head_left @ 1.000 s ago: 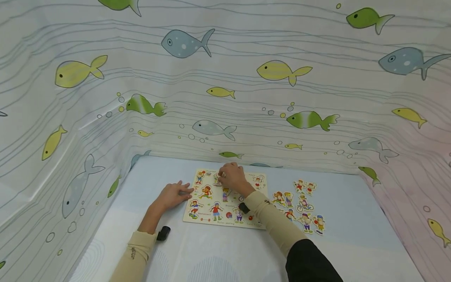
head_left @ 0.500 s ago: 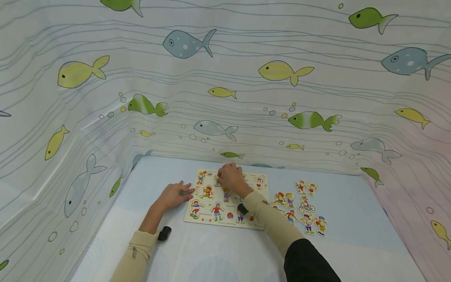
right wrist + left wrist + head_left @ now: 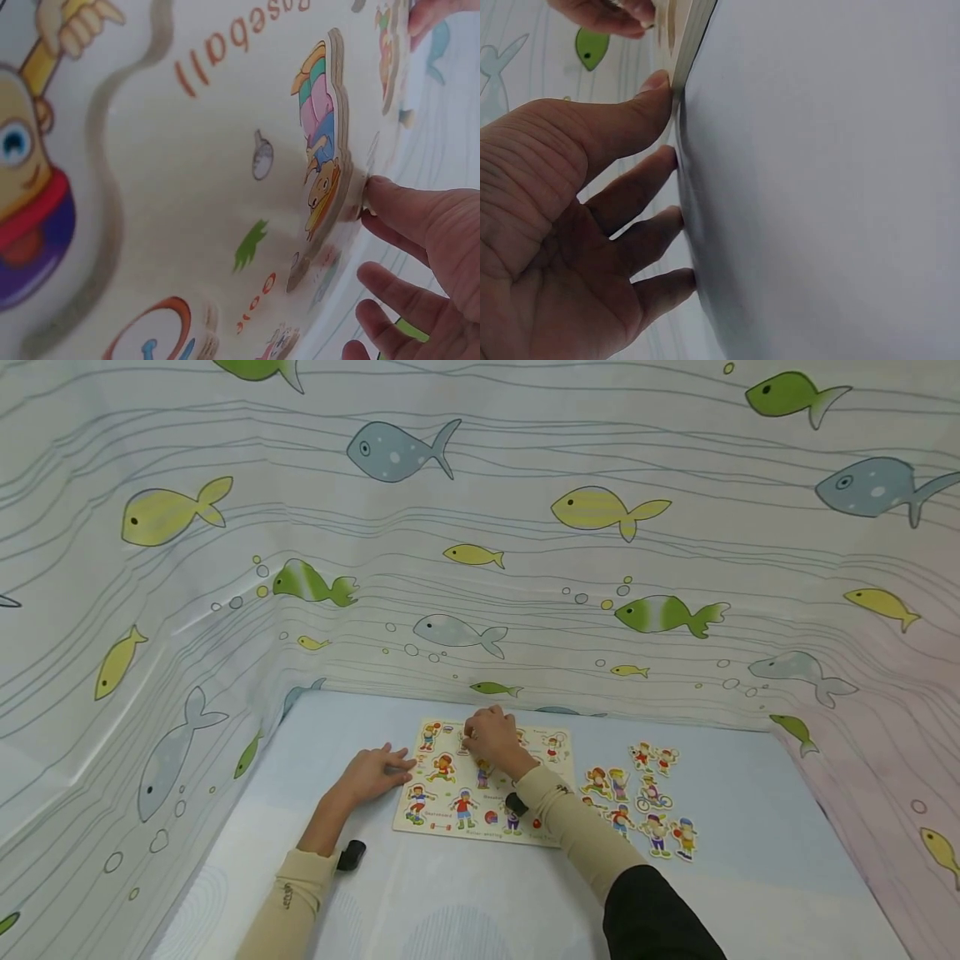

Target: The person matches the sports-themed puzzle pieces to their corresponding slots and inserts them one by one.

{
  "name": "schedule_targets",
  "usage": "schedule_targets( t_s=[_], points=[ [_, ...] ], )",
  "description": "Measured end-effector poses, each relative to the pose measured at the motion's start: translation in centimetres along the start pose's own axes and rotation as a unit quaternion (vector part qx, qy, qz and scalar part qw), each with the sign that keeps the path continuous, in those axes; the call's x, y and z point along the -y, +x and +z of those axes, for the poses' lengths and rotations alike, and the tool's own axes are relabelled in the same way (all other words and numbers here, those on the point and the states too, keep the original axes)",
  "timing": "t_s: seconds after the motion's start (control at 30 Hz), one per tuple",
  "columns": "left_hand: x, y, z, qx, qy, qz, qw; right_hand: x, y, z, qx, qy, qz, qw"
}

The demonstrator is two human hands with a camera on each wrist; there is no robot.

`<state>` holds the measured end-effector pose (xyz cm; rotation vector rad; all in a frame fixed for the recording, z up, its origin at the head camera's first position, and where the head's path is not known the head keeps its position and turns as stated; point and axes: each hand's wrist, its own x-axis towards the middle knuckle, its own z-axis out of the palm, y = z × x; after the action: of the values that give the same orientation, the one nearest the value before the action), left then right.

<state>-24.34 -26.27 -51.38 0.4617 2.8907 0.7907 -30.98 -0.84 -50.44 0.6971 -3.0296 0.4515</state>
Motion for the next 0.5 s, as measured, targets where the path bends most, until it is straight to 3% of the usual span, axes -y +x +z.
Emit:
schedule_targets(
  t_s=[0.5],
  points=[
    [0.18, -0.05, 0.09, -0.004, 0.001, -0.006, 1.0, -0.11, -0.24, 0.17, -0.009, -0.013, -0.002, 0.9999]
  ],
)
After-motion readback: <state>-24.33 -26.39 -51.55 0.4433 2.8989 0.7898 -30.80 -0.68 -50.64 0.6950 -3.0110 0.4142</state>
